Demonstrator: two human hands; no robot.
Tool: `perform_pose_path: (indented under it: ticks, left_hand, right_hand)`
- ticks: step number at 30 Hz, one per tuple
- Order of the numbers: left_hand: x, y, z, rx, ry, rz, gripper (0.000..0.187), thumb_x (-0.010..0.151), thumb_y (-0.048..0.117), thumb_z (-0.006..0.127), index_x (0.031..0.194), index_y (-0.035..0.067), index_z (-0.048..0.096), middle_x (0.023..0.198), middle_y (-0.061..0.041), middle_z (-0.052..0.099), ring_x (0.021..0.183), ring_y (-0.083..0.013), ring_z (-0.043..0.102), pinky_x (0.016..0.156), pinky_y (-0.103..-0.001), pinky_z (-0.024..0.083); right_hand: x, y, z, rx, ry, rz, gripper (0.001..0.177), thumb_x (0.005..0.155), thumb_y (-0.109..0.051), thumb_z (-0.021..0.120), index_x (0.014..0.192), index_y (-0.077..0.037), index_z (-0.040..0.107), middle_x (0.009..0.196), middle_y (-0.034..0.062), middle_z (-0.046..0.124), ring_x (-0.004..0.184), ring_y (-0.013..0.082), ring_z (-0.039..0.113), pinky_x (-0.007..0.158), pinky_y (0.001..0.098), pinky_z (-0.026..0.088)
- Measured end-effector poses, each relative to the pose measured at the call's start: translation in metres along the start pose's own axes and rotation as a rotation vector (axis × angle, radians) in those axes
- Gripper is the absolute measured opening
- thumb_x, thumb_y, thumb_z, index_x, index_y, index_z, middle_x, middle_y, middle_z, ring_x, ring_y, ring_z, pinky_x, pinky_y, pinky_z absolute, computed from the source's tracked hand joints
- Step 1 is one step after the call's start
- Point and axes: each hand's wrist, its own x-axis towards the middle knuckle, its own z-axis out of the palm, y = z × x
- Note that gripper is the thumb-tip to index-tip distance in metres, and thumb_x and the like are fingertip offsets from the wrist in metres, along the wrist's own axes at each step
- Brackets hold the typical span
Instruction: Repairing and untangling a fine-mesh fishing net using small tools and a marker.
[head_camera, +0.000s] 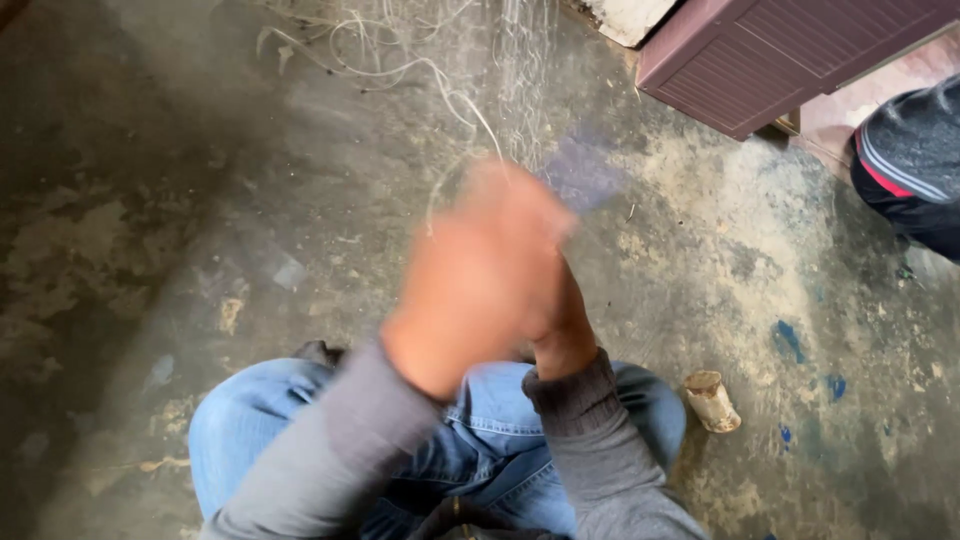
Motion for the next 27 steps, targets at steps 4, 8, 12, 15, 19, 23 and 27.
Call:
perform_pose_path:
  ticks: [4,8,12,15,19,23,27]
  left_hand:
    - [-0.062,0.038,0.017,-0.077,-0.938,0.132,0.024,0.104,0.025,0.048,0.089,0.007,0.05,0.072,-0.016,0.063,0.047,-0.043,0.057,0.044,-0.062,0.042]
    - [-0.052,0.005,0.005,0.052,-0.707,0.245,0.008,0.099,0.015,0.056,0.095,0.008,0.056,0.08,-0.009,0.059,0.065,-0.0316,0.059,0.05,-0.045,0.045]
    - [-0.041,-0.003,-0.001,-0.018,-0.669,0.185,0.015,0.105,0.016,0.052,0.099,0.005,0.061,0.081,-0.012,0.057,0.071,-0.033,0.058,0.06,-0.045,0.046]
    - [-0.037,-0.007,-0.001,-0.033,-0.669,0.209,0.012,0.104,0.014,0.056,0.099,0.005,0.062,0.079,-0.012,0.056,0.069,-0.0338,0.057,0.059,-0.046,0.044]
    - [-0.039,-0.006,-0.001,-0.024,-0.669,0.206,0.009,0.102,0.013,0.057,0.1,0.006,0.063,0.081,-0.011,0.057,0.071,-0.0339,0.058,0.061,-0.046,0.046]
    - [-0.039,-0.004,-0.006,-0.04,-0.656,0.254,0.011,0.101,0.007,0.055,0.107,0.005,0.064,0.082,-0.011,0.055,0.07,-0.0326,0.057,0.06,-0.044,0.046]
    - [-0.038,-0.004,-0.009,-0.084,-0.718,0.318,0.019,0.091,-0.003,0.054,0.108,0.003,0.061,0.088,-0.013,0.055,0.076,-0.0338,0.054,0.065,-0.044,0.046]
  right_hand:
    - [-0.004,-0.001,-0.01,-0.731,0.061,-0.156,0.039,0.099,-0.015,0.062,0.135,-0.006,0.049,0.137,0.0118,0.053,0.127,0.0222,0.05,0.11,0.0337,0.042]
    - [-0.007,-0.003,-0.008,-0.033,0.155,-0.058,0.016,0.098,-0.015,0.066,0.11,-0.005,0.063,0.106,0.0077,0.063,0.096,0.0154,0.062,0.089,0.0249,0.048]
    - [-0.01,-0.003,0.004,0.108,0.109,-0.113,0.012,0.095,-0.006,0.068,0.107,-0.002,0.068,0.101,0.0107,0.073,0.093,0.0186,0.067,0.089,0.0292,0.051]
    - [-0.011,-0.007,0.007,0.054,0.14,-0.169,0.018,0.089,-0.005,0.075,0.105,0.0,0.067,0.099,0.0115,0.073,0.096,0.0249,0.069,0.097,0.0345,0.053]
    - [-0.016,-0.01,0.008,0.059,0.135,-0.158,0.029,0.085,-0.003,0.08,0.11,-0.001,0.066,0.1,0.0091,0.074,0.093,0.0211,0.07,0.087,0.0277,0.054]
    - [-0.017,-0.019,0.026,-0.001,0.084,-0.184,0.032,0.088,-0.013,0.082,0.11,0.0,0.063,0.102,0.0084,0.067,0.096,0.0198,0.066,0.091,0.0263,0.052]
    - [-0.019,-0.021,0.026,0.036,0.047,-0.228,0.031,0.089,-0.012,0.081,0.111,0.0,0.063,0.107,0.0096,0.067,0.096,0.0248,0.067,0.094,0.0331,0.056]
